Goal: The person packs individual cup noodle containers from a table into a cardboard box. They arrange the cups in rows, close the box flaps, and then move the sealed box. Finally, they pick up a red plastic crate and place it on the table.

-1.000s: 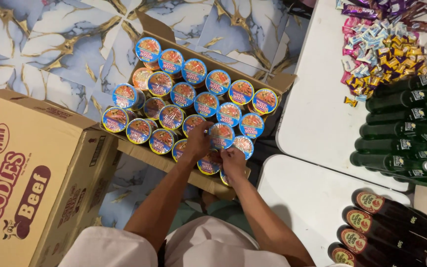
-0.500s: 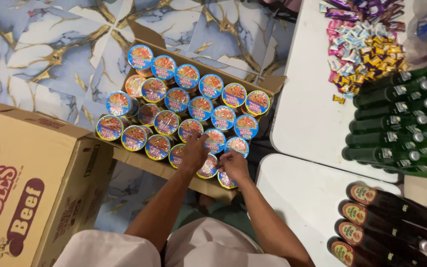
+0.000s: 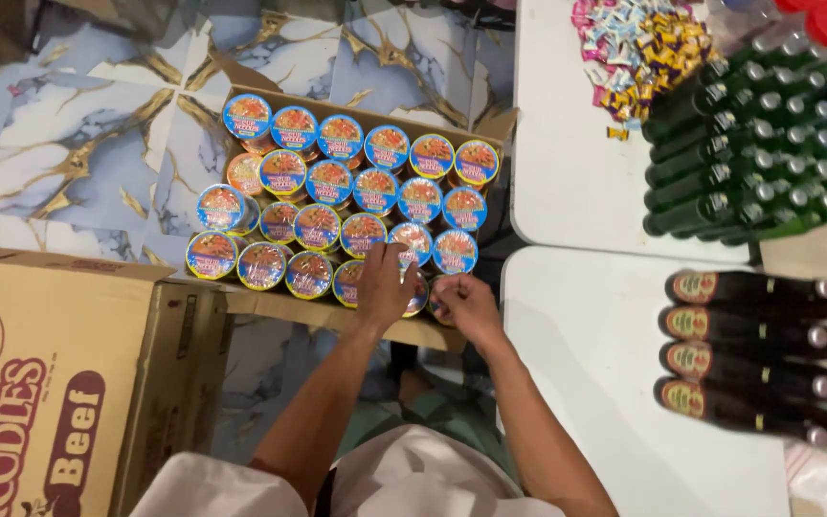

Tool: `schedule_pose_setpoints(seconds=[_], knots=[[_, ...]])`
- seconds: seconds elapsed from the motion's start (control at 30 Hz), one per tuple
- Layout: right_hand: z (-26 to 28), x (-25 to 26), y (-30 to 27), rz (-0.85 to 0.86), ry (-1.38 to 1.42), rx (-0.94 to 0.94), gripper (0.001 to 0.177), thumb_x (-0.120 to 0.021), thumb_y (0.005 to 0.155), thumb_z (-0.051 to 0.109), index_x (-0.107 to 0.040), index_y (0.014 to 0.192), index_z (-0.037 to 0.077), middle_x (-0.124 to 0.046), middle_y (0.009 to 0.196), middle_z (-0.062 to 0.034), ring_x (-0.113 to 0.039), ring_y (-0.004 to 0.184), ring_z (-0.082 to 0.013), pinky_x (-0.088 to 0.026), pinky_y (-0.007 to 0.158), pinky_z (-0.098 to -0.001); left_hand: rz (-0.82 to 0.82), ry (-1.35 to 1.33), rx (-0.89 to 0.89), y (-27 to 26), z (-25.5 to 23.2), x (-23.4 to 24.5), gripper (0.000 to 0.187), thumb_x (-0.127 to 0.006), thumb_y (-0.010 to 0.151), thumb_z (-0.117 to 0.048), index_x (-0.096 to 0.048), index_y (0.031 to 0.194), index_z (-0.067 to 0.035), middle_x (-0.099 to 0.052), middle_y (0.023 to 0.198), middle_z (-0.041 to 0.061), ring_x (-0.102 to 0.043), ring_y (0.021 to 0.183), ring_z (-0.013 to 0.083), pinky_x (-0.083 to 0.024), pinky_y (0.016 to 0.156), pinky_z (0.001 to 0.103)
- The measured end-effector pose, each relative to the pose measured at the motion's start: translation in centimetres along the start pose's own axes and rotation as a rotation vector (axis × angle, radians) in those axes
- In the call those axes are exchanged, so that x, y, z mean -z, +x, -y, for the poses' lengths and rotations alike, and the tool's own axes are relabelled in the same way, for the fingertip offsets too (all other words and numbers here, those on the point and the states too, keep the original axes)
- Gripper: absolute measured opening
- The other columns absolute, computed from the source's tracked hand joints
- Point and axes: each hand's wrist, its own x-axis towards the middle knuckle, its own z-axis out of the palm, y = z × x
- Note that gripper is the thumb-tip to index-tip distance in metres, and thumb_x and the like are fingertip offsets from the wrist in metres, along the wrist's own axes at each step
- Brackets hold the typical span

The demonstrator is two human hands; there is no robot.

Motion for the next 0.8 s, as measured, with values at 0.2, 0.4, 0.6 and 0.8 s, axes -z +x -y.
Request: schedule_pose_setpoints(seconds=[0.2, 0.4, 0.6, 0.8], knots=[[4.2, -1.9, -10.1, -0.121, 0.099, 0.078, 0.017, -0.063, 0.1, 0.02, -0.068, 0.103, 0.004, -0.072, 0.088, -0.0042, -0.067, 0.069, -0.0103, -0.047, 0.055, -0.0249, -0.05, -0.36, -0.056, -6.7, -2.7, 3.4, 0.014, -0.065, 0.098, -0.019, -0.068, 0.099, -0.004, -0.069, 0.093, 0.014, -0.067, 0.079, 0.0316, -0.054, 0.07, 0.043], [4.2, -3.5, -19.9, -0.231, 0.087, 0.216, 0.02, -0.062, 0.102, 0.023, -0.068, 0.104, 0.004, -0.073, 0.089, -0.0048, -0.067, 0.07, -0.0106, -0.05, 0.06, -0.0241, 0.016, -0.401, -0.042, -14.3, -7.4, 9.2, 0.028, -0.067, 0.098, -0.024, -0.063, 0.083, 0.0, -0.064, 0.071, 0.017, -0.061, 0.059, 0.0309, -0.047, 0.057, 0.042], [0.0, -4.7, -27.0, -0.241, 0.066, 0.236, 0.018, -0.065, 0.1, 0.021, -0.069, 0.104, 0.003, -0.072, 0.088, -0.0061, -0.066, 0.068, -0.0116, -0.049, 0.057, -0.0252, 0.013, -0.307, -0.015, -22.3, -6.8, 10.0, 0.038, -0.065, 0.102, -0.028, -0.062, 0.076, 0.0, -0.058, 0.063, 0.017, -0.053, 0.053, 0.0302, -0.042, 0.053, 0.042], [-3.6, -4.7, -33.8, -0.218, 0.095, 0.194, 0.019, -0.065, 0.1, 0.021, -0.069, 0.104, 0.004, -0.072, 0.087, -0.005, -0.066, 0.068, -0.0108, -0.048, 0.057, -0.0246, -0.018, -0.381, 0.07, -29.5, -7.5, 9.8, 0.037, -0.068, 0.098, -0.03, -0.063, 0.074, -0.002, -0.056, 0.054, 0.01, -0.049, 0.048, 0.0156, -0.04, 0.048, 0.038]])
